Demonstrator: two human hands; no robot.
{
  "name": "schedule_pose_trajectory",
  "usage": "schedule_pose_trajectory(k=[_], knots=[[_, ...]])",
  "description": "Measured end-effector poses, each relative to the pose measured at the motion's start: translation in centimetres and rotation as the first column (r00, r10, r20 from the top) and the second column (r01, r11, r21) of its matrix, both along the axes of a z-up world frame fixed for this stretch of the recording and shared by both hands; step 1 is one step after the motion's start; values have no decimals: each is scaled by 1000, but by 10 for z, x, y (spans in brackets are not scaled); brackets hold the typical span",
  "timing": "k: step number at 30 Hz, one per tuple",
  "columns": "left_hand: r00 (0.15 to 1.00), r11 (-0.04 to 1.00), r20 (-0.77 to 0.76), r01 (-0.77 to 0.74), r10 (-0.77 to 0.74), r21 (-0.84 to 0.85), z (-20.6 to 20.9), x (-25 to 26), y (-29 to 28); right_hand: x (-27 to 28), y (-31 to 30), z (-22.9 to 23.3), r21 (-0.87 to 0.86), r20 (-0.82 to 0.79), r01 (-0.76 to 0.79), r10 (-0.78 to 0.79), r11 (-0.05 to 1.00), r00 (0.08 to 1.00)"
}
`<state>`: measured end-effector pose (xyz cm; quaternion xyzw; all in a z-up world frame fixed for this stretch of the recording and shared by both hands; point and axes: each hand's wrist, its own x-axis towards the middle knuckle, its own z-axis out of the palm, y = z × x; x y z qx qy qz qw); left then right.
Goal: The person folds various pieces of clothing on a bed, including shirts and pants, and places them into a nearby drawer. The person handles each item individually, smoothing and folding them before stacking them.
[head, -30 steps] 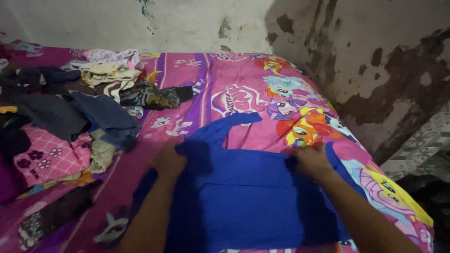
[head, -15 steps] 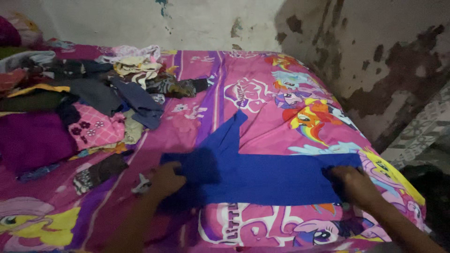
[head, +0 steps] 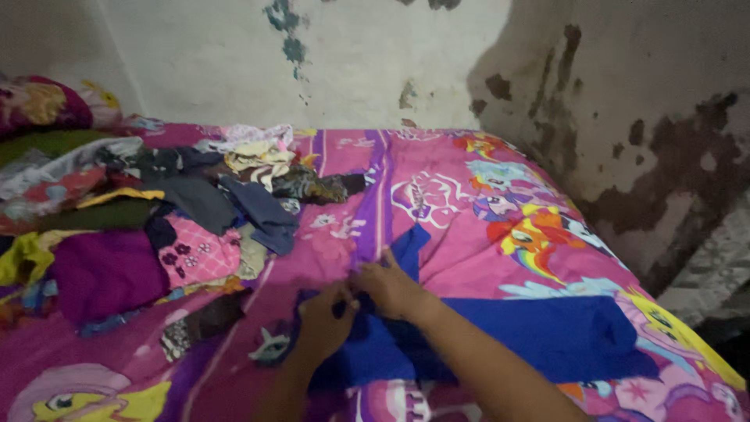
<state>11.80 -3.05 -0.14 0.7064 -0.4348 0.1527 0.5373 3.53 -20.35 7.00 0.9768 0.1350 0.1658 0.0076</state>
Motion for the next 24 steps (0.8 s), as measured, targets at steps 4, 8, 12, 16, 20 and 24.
schedule_pose_trajectory(k=[4,8,12,16,20,24], knots=[[985,968,-175,40,4,247,-6,15,19,6,-21,20,-345,-165,188,-257,919,952],[961,979,-271,103,-53,176,-16,24,26,-36,-79,45,-633,-215,245,-471,735,856],[972,984,-211,130,-102,123,-28,28,27,-100,-135,73,-500,-387,364,-578,786,718],[954,974,-295,108,-46,198,-33,38,14,-166,-197,91,69,-586,606,-459,793,667],[981,975,-195,56,-13,217,-41,40,7,-221,-251,65,424,-680,755,-374,500,630],[993,896,-92,-31,80,443,-32,24,2,-240,-247,-13,463,-560,787,-554,408,616]])
